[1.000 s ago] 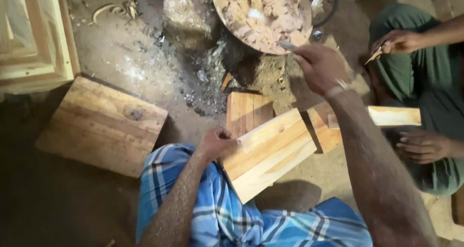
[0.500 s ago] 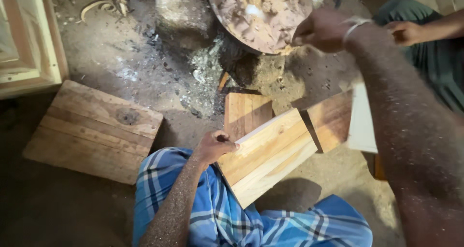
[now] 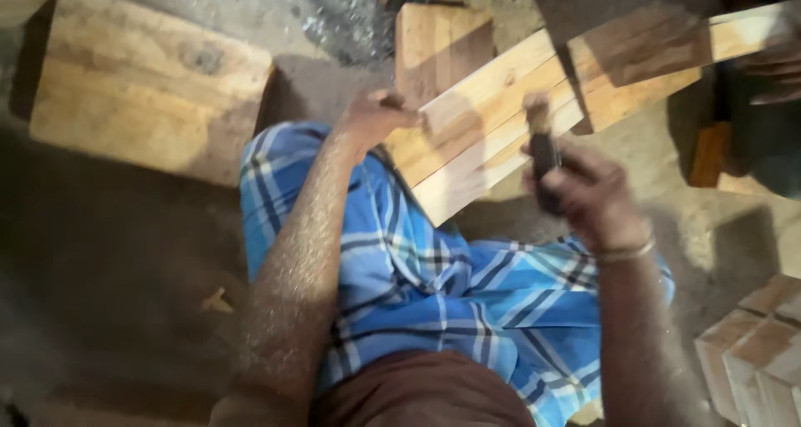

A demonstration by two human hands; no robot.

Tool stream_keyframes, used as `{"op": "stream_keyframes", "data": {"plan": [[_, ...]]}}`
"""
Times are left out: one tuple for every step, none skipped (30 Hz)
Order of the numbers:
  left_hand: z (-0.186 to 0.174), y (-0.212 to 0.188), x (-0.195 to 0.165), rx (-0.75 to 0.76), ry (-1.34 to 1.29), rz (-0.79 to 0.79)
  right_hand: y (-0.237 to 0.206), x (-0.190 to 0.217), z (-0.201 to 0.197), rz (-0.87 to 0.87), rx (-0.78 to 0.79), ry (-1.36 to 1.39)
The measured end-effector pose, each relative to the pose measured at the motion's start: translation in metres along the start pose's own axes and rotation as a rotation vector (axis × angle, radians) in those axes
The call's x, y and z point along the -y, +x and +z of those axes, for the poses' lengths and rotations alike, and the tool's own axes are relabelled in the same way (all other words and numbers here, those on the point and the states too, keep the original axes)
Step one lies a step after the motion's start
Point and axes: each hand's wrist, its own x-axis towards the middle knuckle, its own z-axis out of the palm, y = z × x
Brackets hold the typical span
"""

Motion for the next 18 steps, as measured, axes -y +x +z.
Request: {"op": "stream_keyframes", "data": {"plan": [[0.0, 0.0, -0.001, -0.018, -0.006, -0.003, -0.011, -0.018, 0.014, 0.095, -0.088, -0.16], [0.0, -0.001, -0.001, -0.034, -0.011, -0.002, -0.015, -0.034, 0.029, -0.035, -0.063, -0.254], [0.0, 0.0, -0.001, -0.045, 0.0, -0.001, -0.021, -0.046, 0.04, -0.164, -0.049, -0.35], [0.0, 0.001, 0.0, -0.051, 0.011, 0.001, -0.029, -0.053, 0.047, -0.267, -0.056, -0.502], [0.0, 0.003, 0.001, -0.061, 0.024, 0.004, -0.035, -0.059, 0.057, -0.373, -0.062, -0.652], [0.001, 0.004, 0.003, -0.065, 0.023, -0.003, -0.037, -0.062, 0.066, -0.482, -0.068, -0.802], [0.001, 0.005, 0.005, -0.065, 0.018, -0.012, -0.038, -0.064, 0.075, -0.49, -0.071, -0.828], [0.002, 0.007, 0.007, -0.063, 0.012, -0.023, -0.039, -0.066, 0.083, -0.495, -0.073, -0.853], [0.002, 0.008, 0.008, -0.068, 0.001, -0.019, -0.038, -0.065, 0.091, -0.504, -0.075, -0.878], [0.003, 0.009, 0.01, -0.076, -0.007, -0.009, -0.037, -0.064, 0.097, -0.523, -0.062, -0.916], [0.003, 0.009, 0.01, -0.084, -0.016, -0.002, -0.036, -0.062, 0.101, -0.539, -0.049, -0.954], [0.003, 0.01, 0.011, -0.088, -0.02, -0.003, -0.034, -0.059, 0.104, -0.55, -0.03, -0.992], [0.003, 0.009, 0.011, -0.092, -0.023, -0.005, -0.033, -0.057, 0.104, -0.474, 0.024, -1.053], [0.003, 0.009, 0.01, -0.095, -0.025, 0.0, -0.031, -0.054, 0.103, -0.401, 0.073, -1.113], [0.003, 0.008, 0.01, -0.105, -0.009, 0.007, -0.029, -0.051, 0.1, -0.332, 0.121, -1.171], [0.003, 0.008, 0.009, -0.114, 0.008, 0.011, -0.027, -0.049, 0.097, -0.381, 0.085, -1.151], [0.003, 0.007, 0.008, -0.118, 0.022, 0.012, -0.023, -0.046, 0.091, -0.423, 0.049, -1.133], [0.003, 0.006, 0.007, -0.116, 0.021, 0.0, -0.02, -0.044, 0.086, -0.46, 0.008, -1.12]]}}
